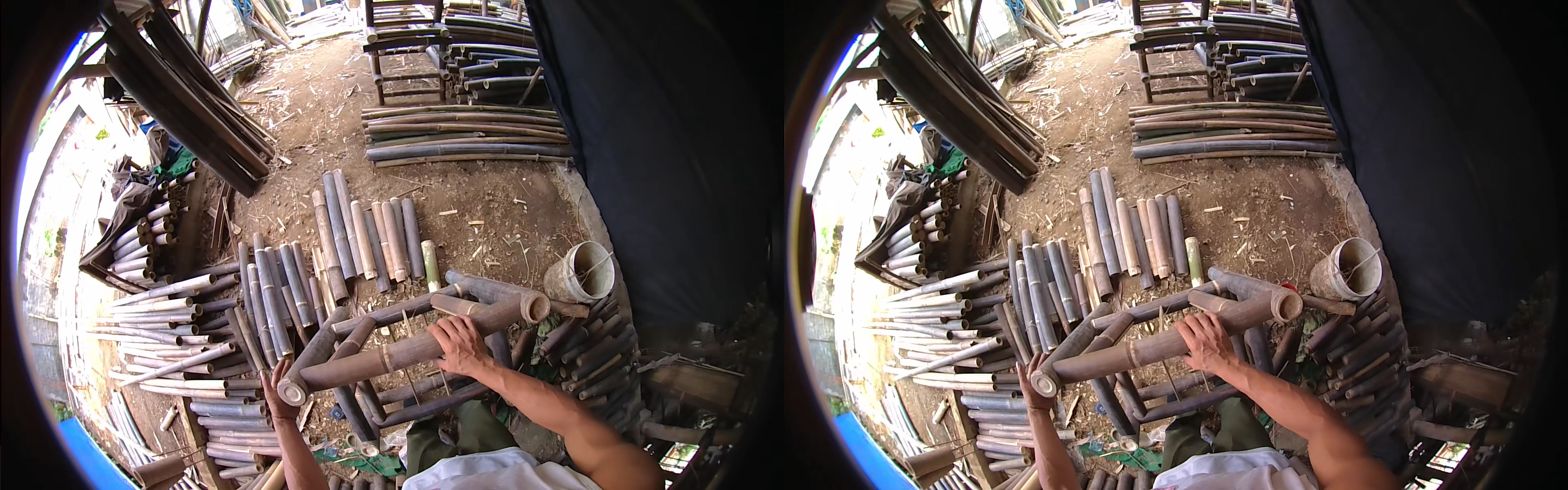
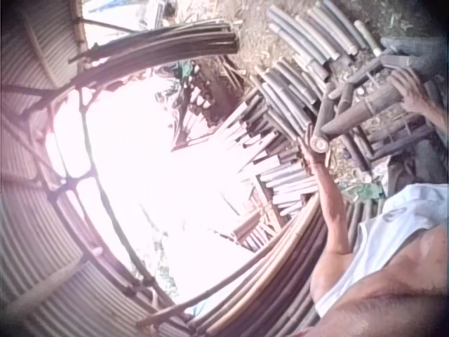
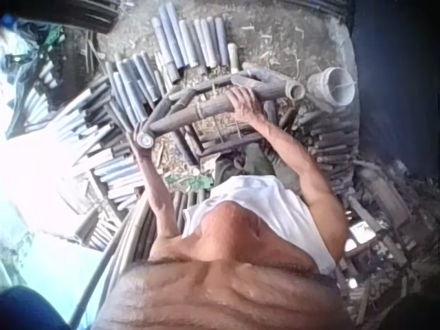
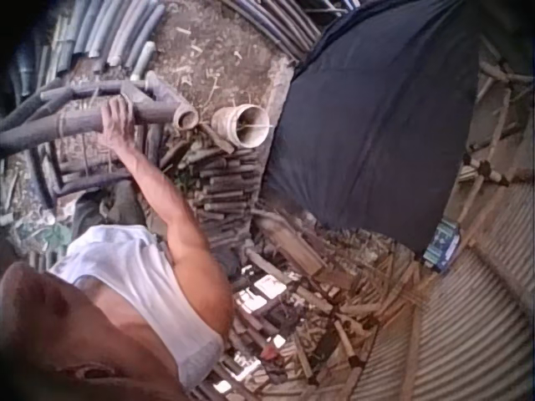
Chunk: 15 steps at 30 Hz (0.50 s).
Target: The person assembles a bamboo chair frame by inserting a bamboo segment into the pre-drilled holes of a partially constructed base.
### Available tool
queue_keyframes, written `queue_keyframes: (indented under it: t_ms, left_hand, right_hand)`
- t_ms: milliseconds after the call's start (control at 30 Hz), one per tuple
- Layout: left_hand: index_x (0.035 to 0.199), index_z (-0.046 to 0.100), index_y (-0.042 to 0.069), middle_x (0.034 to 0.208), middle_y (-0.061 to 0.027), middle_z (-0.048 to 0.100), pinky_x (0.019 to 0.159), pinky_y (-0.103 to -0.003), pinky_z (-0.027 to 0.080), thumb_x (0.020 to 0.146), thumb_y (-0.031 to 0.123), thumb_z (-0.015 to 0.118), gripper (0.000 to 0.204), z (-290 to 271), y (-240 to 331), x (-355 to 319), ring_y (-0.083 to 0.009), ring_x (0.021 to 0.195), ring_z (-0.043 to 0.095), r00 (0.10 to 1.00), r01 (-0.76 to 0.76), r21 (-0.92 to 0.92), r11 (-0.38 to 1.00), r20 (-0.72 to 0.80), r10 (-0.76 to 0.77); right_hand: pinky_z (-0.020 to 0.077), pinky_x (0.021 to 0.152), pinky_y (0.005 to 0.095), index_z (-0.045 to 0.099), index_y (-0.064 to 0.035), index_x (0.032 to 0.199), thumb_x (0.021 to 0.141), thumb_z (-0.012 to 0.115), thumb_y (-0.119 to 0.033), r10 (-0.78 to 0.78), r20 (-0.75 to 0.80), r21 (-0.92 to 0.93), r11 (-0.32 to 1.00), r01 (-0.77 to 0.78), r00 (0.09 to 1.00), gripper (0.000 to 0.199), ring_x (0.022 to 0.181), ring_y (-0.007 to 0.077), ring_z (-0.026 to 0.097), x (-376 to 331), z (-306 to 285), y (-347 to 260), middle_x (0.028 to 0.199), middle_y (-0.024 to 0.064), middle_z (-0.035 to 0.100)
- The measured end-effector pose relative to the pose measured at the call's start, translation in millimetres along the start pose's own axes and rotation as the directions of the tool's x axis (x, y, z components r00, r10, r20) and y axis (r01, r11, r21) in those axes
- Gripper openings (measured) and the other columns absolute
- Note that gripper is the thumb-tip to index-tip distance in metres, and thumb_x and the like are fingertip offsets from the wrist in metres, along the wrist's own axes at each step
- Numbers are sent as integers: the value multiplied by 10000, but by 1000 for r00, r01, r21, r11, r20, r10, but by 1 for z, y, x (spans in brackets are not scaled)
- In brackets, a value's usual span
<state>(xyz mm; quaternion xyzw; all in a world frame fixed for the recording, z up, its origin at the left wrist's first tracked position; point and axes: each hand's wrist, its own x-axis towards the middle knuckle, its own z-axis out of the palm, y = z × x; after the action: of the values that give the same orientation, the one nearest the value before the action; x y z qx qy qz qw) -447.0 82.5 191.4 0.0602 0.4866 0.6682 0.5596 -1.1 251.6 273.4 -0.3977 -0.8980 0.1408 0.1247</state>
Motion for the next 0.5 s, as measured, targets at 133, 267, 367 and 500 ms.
queue_keyframes:
  t_ms: [133,267,367,500]
  left_hand:
    - [1302,641,127,1183,-87,684,917,-482,495,865,569,669,622,-103,-91,0,-309,1024,662,788,502,465,730,-594,-163]
    - [1218,672,-23,1195,-237,688,963,-396,514,807,509,750,677,-120,-173,-63,-355,1131,665,904,383,920,-86,-392,-172]
    - [1227,657,-47,1167,-248,696,967,-383,512,859,456,690,625,-77,-211,-114,-347,1123,671,906,380,906,185,-325,-270]
    - [1298,624,-24,1280,-230,654,1036,-380,470,900,463,671,631,-52,-208,-180,-317,1210,627,789,334,941,52,-249,-561]
  right_hand:
    - [366,1083,502,541,-65,1276,588,895,-268,20,11,-28,999,-19,1000,800,1204,323,525,51,37,31,1246,151,562]
    - [287,1181,505,502,-66,1330,665,822,-357,123,242,-114,989,-98,962,793,1308,315,470,142,59,81,1325,143,535]
    - [281,1181,497,446,-43,1428,709,756,-375,222,249,-228,960,-166,943,851,1424,344,375,181,67,109,1528,165,408]
    - [288,1186,466,443,-41,1470,764,700,-384,219,466,39,963,-267,857,826,1437,333,368,189,53,82,1563,156,380]
